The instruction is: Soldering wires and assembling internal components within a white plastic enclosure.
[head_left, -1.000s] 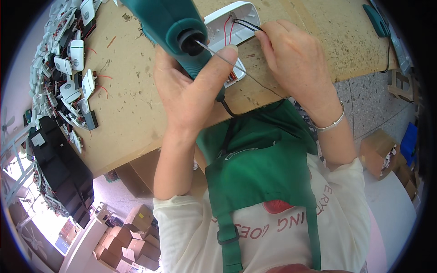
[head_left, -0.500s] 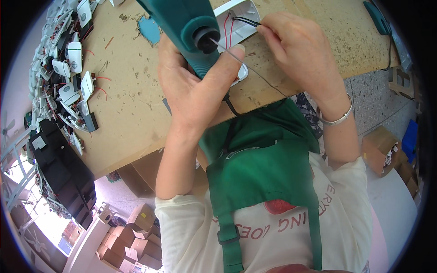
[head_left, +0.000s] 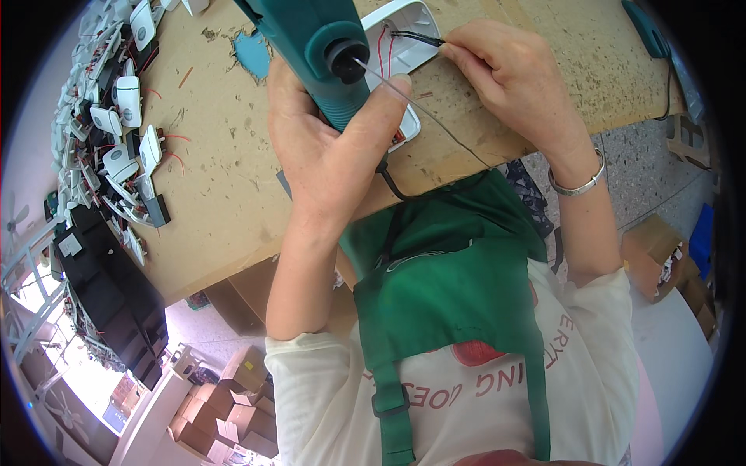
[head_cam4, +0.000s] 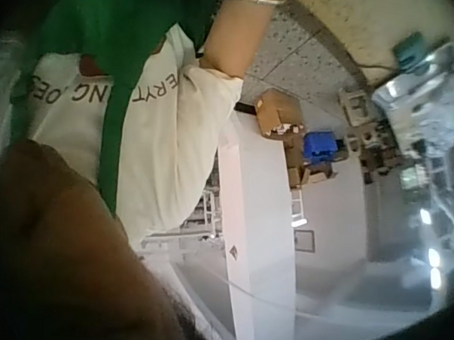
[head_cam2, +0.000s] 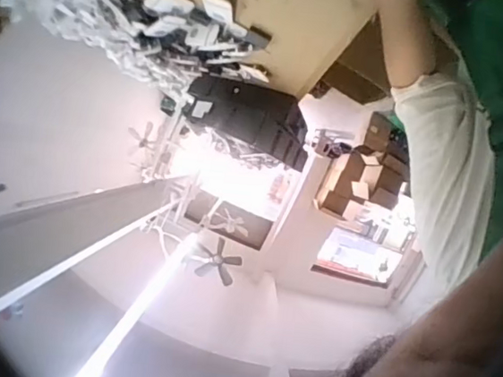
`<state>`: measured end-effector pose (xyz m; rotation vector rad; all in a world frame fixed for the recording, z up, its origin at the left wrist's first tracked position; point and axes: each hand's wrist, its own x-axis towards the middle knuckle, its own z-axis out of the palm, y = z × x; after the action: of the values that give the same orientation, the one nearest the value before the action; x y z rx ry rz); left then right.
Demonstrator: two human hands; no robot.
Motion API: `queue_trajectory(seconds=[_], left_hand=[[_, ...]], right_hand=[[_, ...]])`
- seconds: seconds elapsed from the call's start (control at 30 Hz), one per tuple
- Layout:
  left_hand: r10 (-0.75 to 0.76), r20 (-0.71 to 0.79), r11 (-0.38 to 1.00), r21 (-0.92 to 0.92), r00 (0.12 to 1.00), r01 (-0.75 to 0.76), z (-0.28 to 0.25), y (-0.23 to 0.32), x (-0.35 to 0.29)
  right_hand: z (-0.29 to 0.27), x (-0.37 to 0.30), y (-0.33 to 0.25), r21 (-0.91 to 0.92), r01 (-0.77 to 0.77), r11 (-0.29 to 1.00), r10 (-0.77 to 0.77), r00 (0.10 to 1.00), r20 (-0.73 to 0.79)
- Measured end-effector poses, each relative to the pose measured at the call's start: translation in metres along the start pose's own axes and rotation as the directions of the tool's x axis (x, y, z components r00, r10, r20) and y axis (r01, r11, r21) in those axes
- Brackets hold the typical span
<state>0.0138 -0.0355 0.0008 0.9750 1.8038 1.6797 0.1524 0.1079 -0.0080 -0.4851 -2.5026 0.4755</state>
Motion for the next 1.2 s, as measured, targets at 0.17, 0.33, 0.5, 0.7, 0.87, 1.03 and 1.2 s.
queue_trajectory(seconds=[0.17,0.33,0.5,0.7,0.87,1.03,1.2], left_hand=[[0.017,-0.006,0.998,0.057,1.000,-0.016,-0.004,-0.006,0.002],[0.018,0.021,0.999,0.046,1.000,-0.019,-0.004,-0.005,0.002],[0.059,-0.004,0.992,0.110,0.998,-0.059,-0.002,-0.005,-0.002],[0.048,0.022,0.990,0.131,0.999,-0.051,-0.001,-0.002,-0.003],[0.070,0.029,0.984,0.163,0.997,-0.074,-0.002,-0.004,-0.004],[0.101,0.066,0.983,0.149,0.993,-0.110,-0.003,-0.009,-0.001],[0.073,0.092,0.991,0.106,0.993,-0.082,-0.004,-0.012,0.003]], right_hand=[[0.004,-0.006,0.000,0.021,-0.006,1.000,0.005,0.999,0.047],[0.005,-0.009,0.000,0.093,-0.063,0.994,0.066,0.997,-0.026],[0.006,-0.010,-0.010,0.017,-0.060,0.998,0.061,0.996,-0.072],[0.009,-0.008,-0.021,-0.088,-0.065,0.994,0.058,0.995,-0.085],[0.005,-0.003,-0.034,-0.180,-0.106,0.978,0.096,0.993,-0.062],[0.001,0.004,-0.043,-0.289,-0.191,0.938,0.206,0.978,0.023],[-0.002,0.008,-0.031,-0.201,-0.150,0.968,0.159,0.987,0.030]])
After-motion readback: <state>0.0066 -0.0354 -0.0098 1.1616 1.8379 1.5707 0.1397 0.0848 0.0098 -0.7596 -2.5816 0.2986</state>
